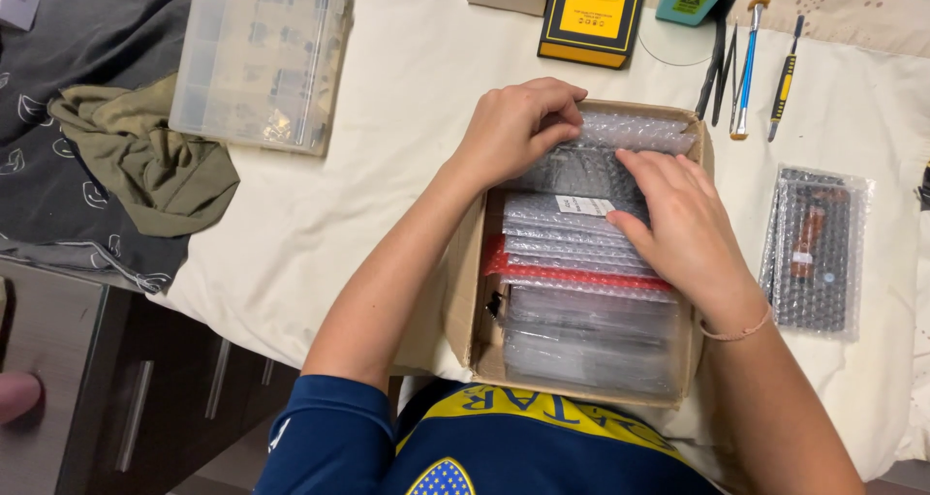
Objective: Unboxing and organizing a shipment of replacement phone screens at a repair station.
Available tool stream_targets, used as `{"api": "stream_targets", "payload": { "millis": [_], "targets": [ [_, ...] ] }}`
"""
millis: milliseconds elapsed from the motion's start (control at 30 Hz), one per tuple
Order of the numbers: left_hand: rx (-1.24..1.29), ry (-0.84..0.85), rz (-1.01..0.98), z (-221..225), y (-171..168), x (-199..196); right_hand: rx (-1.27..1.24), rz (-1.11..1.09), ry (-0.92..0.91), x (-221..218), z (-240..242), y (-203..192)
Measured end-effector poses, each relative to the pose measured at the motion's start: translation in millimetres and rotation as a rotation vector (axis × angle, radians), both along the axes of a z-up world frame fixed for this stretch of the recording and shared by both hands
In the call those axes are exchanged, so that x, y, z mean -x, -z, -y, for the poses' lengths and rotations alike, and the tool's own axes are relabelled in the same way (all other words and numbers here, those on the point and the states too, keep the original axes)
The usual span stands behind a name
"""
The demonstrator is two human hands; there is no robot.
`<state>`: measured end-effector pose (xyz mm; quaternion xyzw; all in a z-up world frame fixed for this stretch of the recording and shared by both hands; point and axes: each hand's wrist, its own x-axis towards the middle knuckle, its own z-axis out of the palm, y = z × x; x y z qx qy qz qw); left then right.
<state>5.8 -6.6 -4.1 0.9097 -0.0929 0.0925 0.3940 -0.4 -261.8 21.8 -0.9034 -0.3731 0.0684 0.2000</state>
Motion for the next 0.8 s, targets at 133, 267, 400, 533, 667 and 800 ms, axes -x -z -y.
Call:
{"api": "stream_targets", "payload": {
  "millis": [133, 267, 400, 533, 667, 800],
  "targets": [
    [0.024, -0.006, -0.018, -1, 1, 0, -0.045, 0.024, 0.000, 2, -2, 0],
    [0.050, -0.001, -0.026, -3, 0, -2, -0.399, 0.081, 0.212, 4, -4, -4],
    [0.006, 0.044, -0.006, -6, 0, -3, -0.510, 0.002, 0.383, -14, 12, 9],
    [0.007, 0.079, 0.042, -9, -3, 0, -0.547, -0.093, 0.413, -24, 20, 17],
    [0.019, 0.100, 0.031, -10, -4, 2, -0.504, -0.090, 0.393, -37, 30, 39],
    [0.010, 0.097, 0.017, -11, -3, 2, -0.517, -0.098, 0.381, -44, 35, 52]
  ]
}}
